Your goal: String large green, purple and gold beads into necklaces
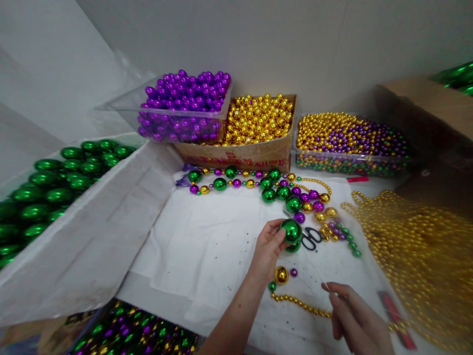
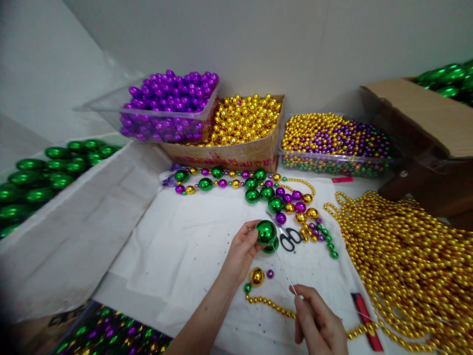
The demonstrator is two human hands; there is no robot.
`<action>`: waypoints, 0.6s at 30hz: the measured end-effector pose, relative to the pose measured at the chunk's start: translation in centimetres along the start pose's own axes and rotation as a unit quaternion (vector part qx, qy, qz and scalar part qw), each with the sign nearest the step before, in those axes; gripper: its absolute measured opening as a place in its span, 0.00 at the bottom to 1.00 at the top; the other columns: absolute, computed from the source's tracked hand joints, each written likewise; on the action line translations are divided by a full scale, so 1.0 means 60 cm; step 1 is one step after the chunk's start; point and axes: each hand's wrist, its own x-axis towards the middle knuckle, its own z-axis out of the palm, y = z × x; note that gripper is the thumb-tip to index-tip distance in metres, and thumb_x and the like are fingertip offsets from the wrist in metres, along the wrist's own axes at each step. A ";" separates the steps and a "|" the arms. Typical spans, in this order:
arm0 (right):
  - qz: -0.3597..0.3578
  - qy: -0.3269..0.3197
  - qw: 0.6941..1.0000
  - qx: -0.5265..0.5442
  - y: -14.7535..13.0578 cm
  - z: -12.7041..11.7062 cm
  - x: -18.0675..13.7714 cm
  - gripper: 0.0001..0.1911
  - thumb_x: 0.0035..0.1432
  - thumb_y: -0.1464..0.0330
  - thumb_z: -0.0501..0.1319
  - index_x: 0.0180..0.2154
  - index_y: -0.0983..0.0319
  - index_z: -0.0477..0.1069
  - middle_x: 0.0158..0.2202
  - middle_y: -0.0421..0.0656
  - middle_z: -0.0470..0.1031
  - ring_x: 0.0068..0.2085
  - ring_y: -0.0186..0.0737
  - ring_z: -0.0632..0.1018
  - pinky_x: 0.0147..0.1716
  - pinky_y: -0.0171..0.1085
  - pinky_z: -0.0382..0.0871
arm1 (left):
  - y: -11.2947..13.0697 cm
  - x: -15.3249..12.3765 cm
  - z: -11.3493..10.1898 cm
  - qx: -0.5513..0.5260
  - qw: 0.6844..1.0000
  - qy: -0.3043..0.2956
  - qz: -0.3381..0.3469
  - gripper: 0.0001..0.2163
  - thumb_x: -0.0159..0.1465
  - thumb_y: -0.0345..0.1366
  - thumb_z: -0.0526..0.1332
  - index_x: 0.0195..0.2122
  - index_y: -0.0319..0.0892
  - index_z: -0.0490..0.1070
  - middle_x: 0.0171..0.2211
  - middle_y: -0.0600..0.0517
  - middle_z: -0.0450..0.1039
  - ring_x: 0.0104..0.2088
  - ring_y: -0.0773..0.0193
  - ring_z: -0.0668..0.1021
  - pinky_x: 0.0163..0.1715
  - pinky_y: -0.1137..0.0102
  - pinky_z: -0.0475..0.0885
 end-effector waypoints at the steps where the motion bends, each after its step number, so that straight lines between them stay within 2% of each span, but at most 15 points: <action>1: -0.001 0.001 1.000 -0.002 0.001 0.000 0.001 0.25 0.54 0.49 0.56 0.39 0.63 0.71 0.14 0.36 0.62 0.18 0.34 0.64 0.18 0.32 0.53 | 0.000 0.000 0.000 0.000 1.000 0.002 0.001 0.15 0.57 0.38 0.66 0.43 0.40 0.69 0.41 0.48 0.74 0.39 0.62 0.76 0.38 0.68 0.72; 7: -0.015 0.001 1.000 0.003 0.007 -0.002 0.011 0.24 0.54 0.49 0.57 0.39 0.63 0.73 0.14 0.35 0.61 0.18 0.34 0.64 0.18 0.31 0.54 | 0.004 0.000 -0.001 0.007 1.000 0.006 0.010 0.14 0.57 0.38 0.65 0.43 0.40 0.70 0.40 0.48 0.73 0.38 0.63 0.76 0.38 0.67 0.72; 12: -0.024 -0.008 1.000 0.002 0.018 0.002 0.014 0.24 0.56 0.50 0.55 0.42 0.64 0.71 0.15 0.36 0.62 0.19 0.34 0.64 0.18 0.31 0.52 | 0.005 -0.001 0.003 0.013 1.000 0.005 0.019 0.14 0.58 0.38 0.65 0.44 0.41 0.70 0.41 0.48 0.73 0.39 0.62 0.75 0.39 0.67 0.72; 18: -0.040 -0.014 0.999 -0.002 0.025 0.014 0.004 0.24 0.58 0.51 0.54 0.44 0.64 0.71 0.16 0.35 0.63 0.19 0.34 0.65 0.21 0.32 0.58 | 0.003 -0.004 0.008 0.027 0.999 0.027 0.031 0.15 0.57 0.39 0.65 0.43 0.40 0.70 0.39 0.48 0.73 0.37 0.63 0.75 0.36 0.69 0.72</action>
